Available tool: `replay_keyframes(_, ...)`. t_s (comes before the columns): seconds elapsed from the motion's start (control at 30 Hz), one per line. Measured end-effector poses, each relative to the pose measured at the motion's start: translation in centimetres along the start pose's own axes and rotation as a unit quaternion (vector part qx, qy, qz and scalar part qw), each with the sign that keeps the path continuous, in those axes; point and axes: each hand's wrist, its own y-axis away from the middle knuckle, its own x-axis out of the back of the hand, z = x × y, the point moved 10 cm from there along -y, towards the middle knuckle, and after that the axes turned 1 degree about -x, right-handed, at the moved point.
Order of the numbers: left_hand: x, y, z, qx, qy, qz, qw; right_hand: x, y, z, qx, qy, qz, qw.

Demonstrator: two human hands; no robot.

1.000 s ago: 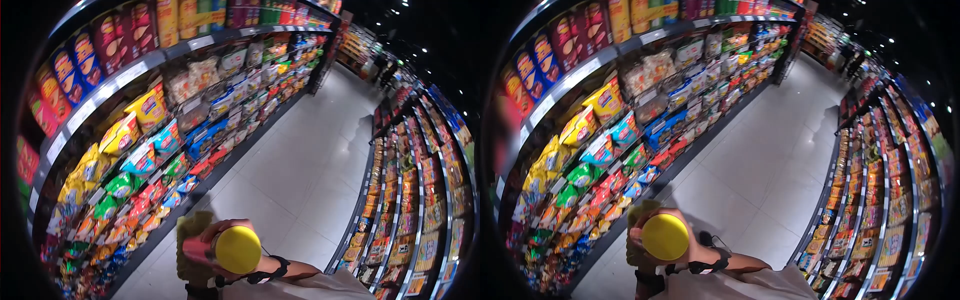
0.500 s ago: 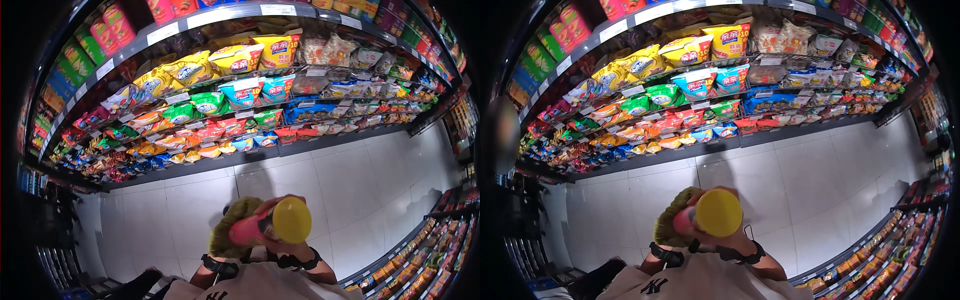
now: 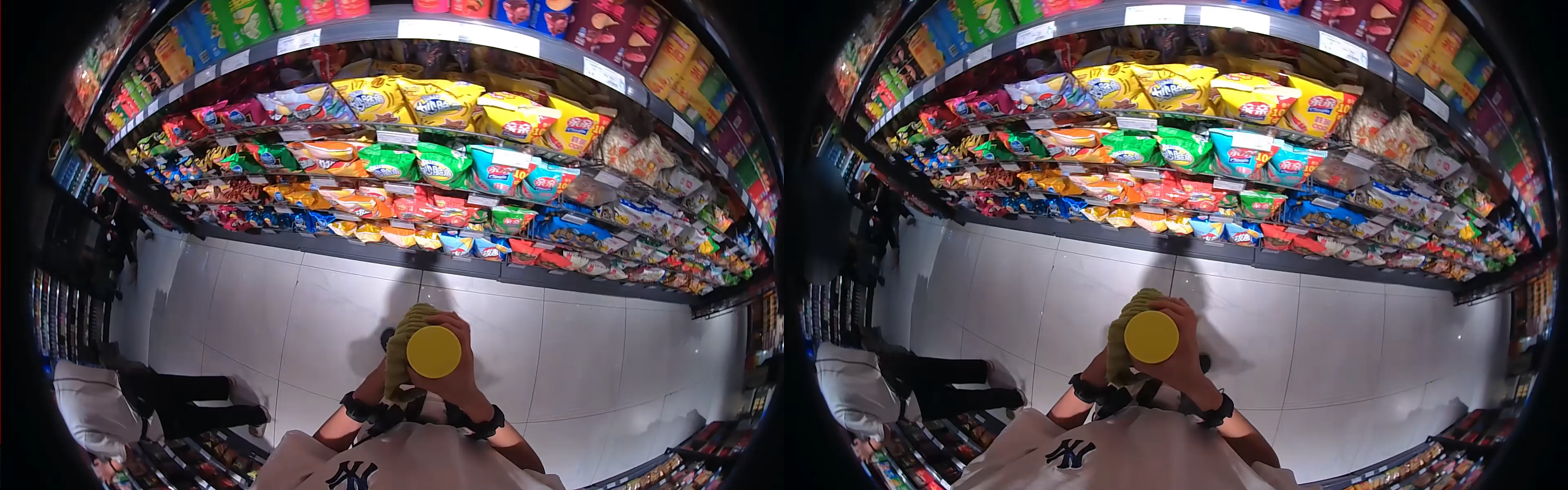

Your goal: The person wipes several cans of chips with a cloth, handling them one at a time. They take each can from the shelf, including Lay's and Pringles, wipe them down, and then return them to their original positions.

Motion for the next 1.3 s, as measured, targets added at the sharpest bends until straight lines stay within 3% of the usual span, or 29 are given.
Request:
replay_keyframes(0.07,0.5,0.7,-2.4,0.030,0.018,0.001,0.999,-1.1,-1.1,-0.5,0.010,0.023,-0.018,1.000)
replay_keyframes(0.17,1.6,1.6,-4.7,0.131,0.205,0.023,0.970,-3.4,-2.4,-1.1,0.033,0.035,-0.057,0.997)
replay_keyframes(0.37,8.1,1.3,0.1,0.140,0.310,0.109,0.934,-7.1,-7.6,-3.2,0.018,-0.056,-0.106,0.993)
replay_keyframes(0.43,9.6,0.9,0.1,0.136,0.314,0.117,0.932,-7.0,-9.6,-3.0,-0.031,-0.124,-0.077,0.989)
replay_keyframes(0.73,18.0,-1.5,0.9,0.075,0.227,0.233,0.943,-11.0,-14.0,-2.7,-0.020,-0.164,-0.071,0.984)
replay_keyframes(0.83,20.7,-0.1,0.6,-0.018,0.066,0.323,0.944,-12.3,-14.8,-2.4,-0.020,-0.005,-0.106,0.994)
replay_keyframes(0.87,19.8,-0.4,-1.1,-0.010,0.265,0.280,0.922,-12.9,-14.9,-2.3,-0.025,0.015,-0.138,0.990)
replay_keyframes(0.9,18.9,-0.5,-2.7,0.013,0.453,0.251,0.855,-13.5,-15.1,-2.0,-0.032,0.035,-0.170,0.984)
replay_keyframes(0.97,19.5,1.1,-9.0,0.059,0.489,0.310,0.813,-13.4,-15.4,-0.4,-0.125,-0.083,-0.163,0.975)
replay_keyframes(1.0,20.1,1.6,-9.7,0.051,0.467,0.317,0.824,-13.6,-15.6,-0.4,-0.126,-0.081,-0.160,0.976)
replay_keyframes(1.03,21.1,1.5,-10.5,0.051,0.468,0.314,0.824,-13.3,-15.8,-0.2,-0.143,-0.169,-0.110,0.969)
replay_keyframes(1.1,24.6,2.9,-13.4,0.129,0.302,0.411,0.851,-12.3,-16.3,0.7,-0.164,-0.252,-0.062,0.952)
replay_keyframes(1.13,26.3,2.7,-12.7,0.110,0.276,0.433,0.851,-12.2,-17.0,-0.1,-0.066,-0.096,-0.132,0.984)
replay_keyframes(1.17,27.6,2.8,-12.0,0.095,0.250,0.455,0.849,-12.9,-16.9,-1.0,0.031,0.061,-0.202,0.977)
replay_keyframes(1.23,30.4,2.5,-6.3,0.100,0.077,0.476,0.870,-13.1,-17.1,-1.0,0.058,0.084,-0.198,0.975)
replay_keyframes(1.3,31.6,2.3,-5.1,0.099,0.122,0.508,0.847,-13.2,-17.0,-0.5,0.075,0.093,-0.187,0.975)
